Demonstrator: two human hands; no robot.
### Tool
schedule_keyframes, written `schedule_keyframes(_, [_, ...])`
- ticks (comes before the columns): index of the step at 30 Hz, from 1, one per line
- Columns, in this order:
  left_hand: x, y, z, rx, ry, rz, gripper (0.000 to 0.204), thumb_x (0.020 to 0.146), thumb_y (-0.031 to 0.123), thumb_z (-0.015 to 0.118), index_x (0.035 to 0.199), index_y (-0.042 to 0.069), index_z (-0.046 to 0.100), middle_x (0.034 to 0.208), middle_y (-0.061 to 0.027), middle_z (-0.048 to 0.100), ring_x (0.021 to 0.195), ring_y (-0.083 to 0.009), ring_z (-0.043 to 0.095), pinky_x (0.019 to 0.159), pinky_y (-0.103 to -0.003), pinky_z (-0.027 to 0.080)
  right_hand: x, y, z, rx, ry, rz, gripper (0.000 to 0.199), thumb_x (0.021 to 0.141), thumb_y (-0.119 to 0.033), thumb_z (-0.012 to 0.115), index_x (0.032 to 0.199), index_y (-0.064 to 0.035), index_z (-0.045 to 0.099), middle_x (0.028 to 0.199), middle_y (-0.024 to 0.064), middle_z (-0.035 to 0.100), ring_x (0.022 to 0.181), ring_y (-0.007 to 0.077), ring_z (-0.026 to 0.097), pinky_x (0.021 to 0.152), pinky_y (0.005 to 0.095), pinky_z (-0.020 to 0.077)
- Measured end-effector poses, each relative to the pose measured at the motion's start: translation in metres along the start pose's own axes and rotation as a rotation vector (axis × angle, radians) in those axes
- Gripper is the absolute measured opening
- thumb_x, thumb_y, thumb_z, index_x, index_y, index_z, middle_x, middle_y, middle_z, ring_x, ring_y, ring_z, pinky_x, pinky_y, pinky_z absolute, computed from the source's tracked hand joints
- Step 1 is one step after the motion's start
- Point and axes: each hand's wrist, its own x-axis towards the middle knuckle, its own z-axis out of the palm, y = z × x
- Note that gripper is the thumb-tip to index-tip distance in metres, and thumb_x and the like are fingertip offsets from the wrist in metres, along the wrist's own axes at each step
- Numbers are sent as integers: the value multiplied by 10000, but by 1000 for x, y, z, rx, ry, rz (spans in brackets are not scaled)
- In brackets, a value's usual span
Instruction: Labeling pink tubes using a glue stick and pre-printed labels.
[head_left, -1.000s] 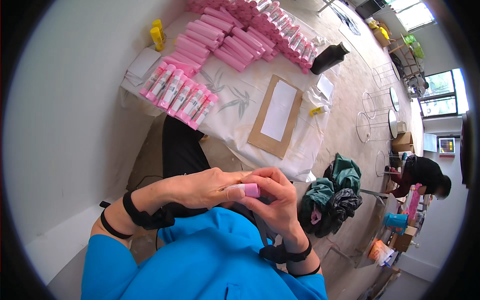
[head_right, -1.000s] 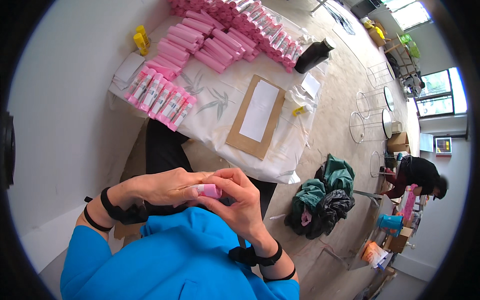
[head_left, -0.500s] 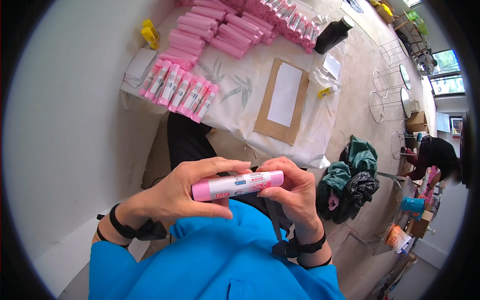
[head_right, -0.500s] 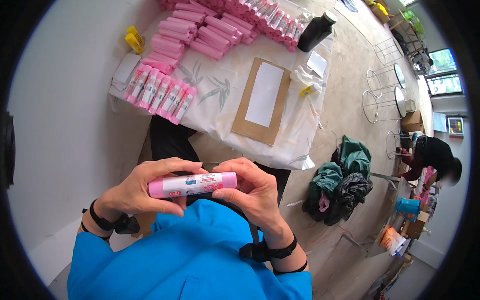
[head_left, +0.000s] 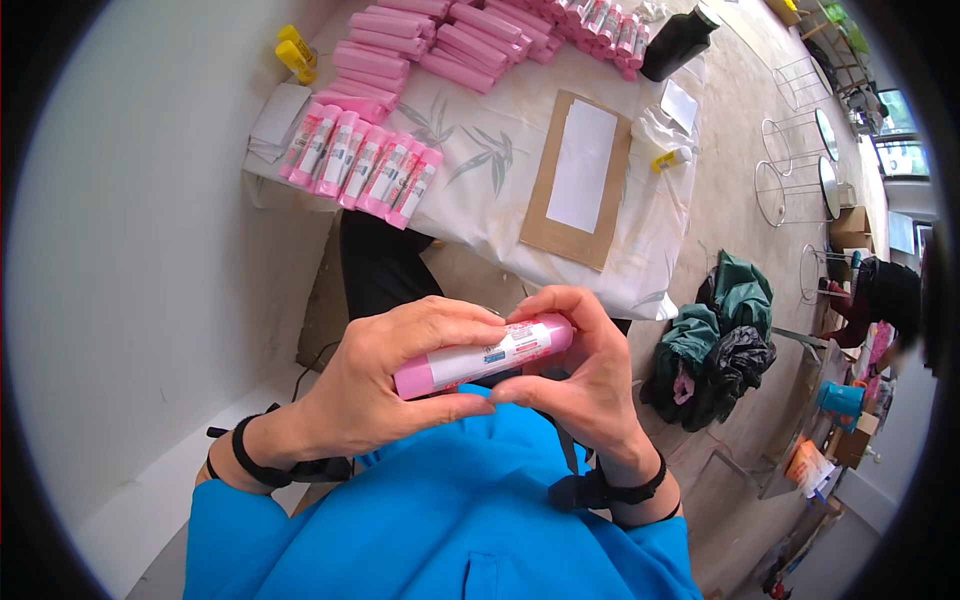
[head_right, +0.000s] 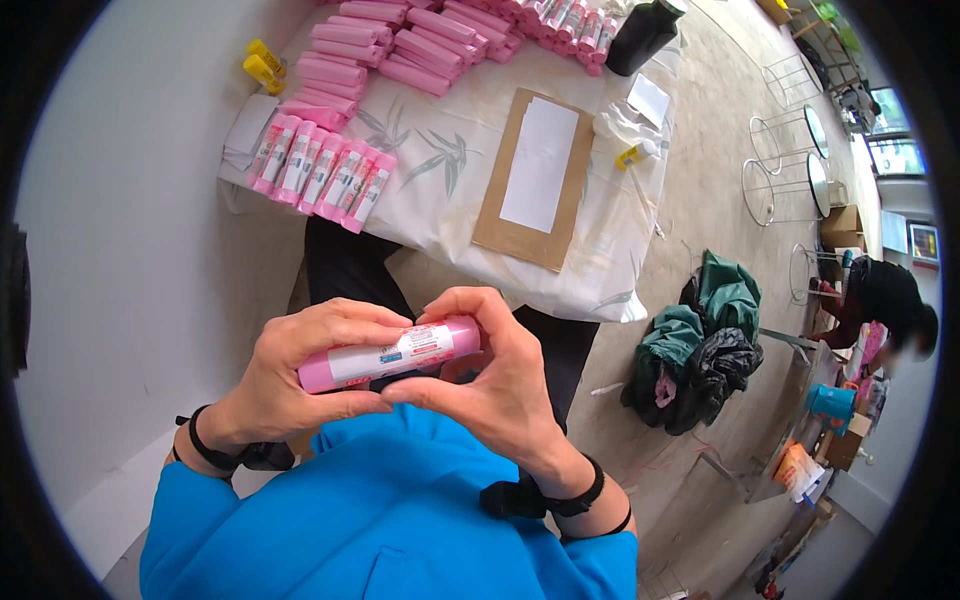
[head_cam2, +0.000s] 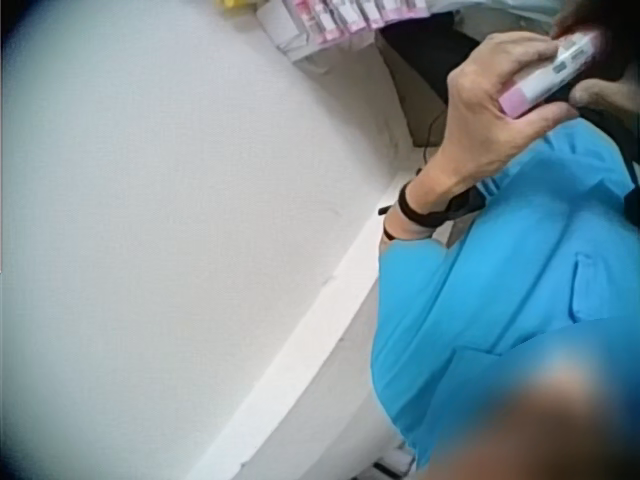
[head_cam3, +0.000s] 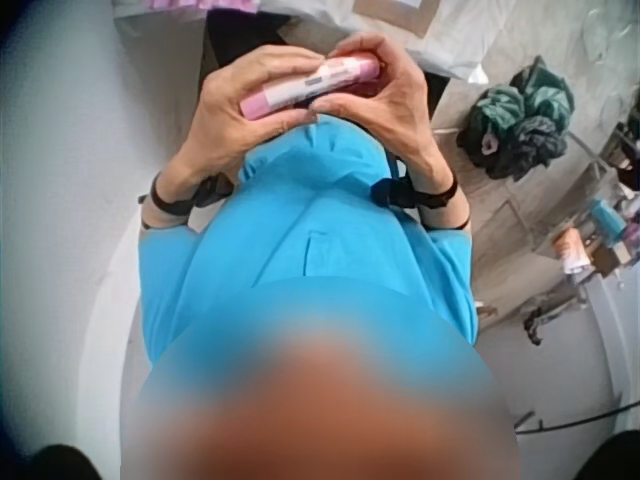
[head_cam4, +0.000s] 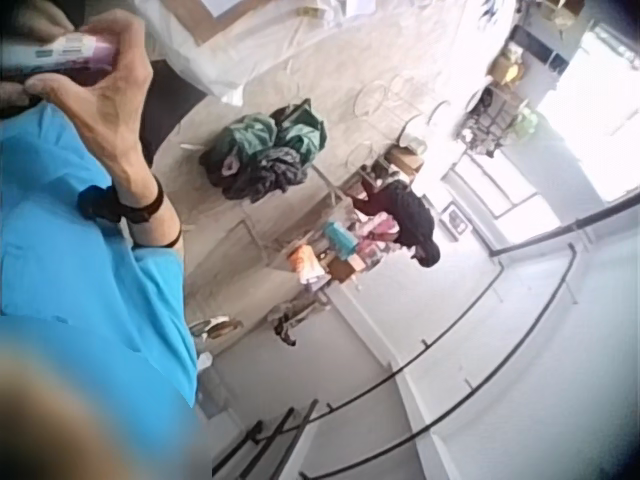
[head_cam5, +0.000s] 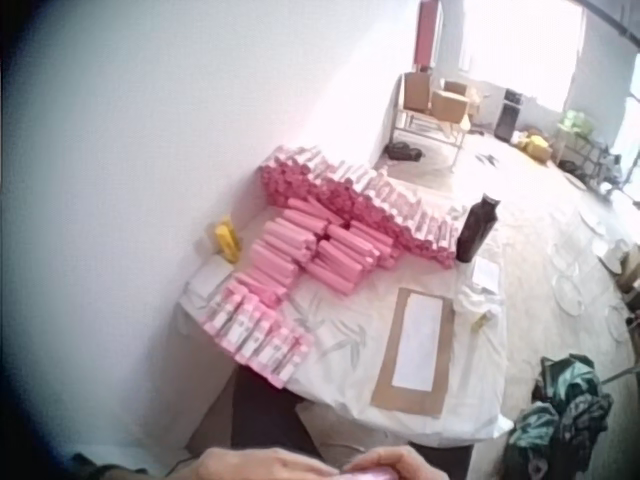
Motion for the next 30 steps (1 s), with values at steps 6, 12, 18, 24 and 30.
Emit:
schedule_keyframes(6, [0,-9,1,-72,7,-46,363,829,14,697,1185,-5,632,1207,-198,612,974,-242,654,826,-344,550,4,3,2,-11,101,-10,357,748,-114,839,999,17,622,871,48,645,782,86,624,665,220,532])
schedule_keyframes(12, [1,-22,-7,-549,-50,-406,323,898,9,596,1219,-21,610,1256,-198,565,824,-169,637,723,-304,551,1,7,-12,134,33,209,297,859,-81,731,1105,39,615,942,69,662,784,87,626,664,223,533])
schedule_keyframes(18, [4,-32,-5,-626,-77,-387,339,887,10,622,1221,-46,598,1260,-185,549,805,-150,626,701,-283,545,7,8,-16,280,42,339,316,863,-104,731,1116,35,602,943,73,659,788,95,625,671,228,532])
schedule_keyframes(24, [6,-38,3,-502,31,-469,364,868,20,657,1219,-53,593,1140,-135,613,782,-133,627,651,-263,542,20,15,-8,-35,90,278,249,861,-156,742,1015,11,642,801,34,650,705,52,594,600,200,494])
schedule_keyframes(30, [2,-62,3,-688,47,-548,345,889,59,639,1211,-56,598,1093,-123,630,741,-133,626,626,-254,533,21,31,-18,144,42,359,271,903,-194,696,1079,6,648,790,29,647,689,57,597,582,205,484])
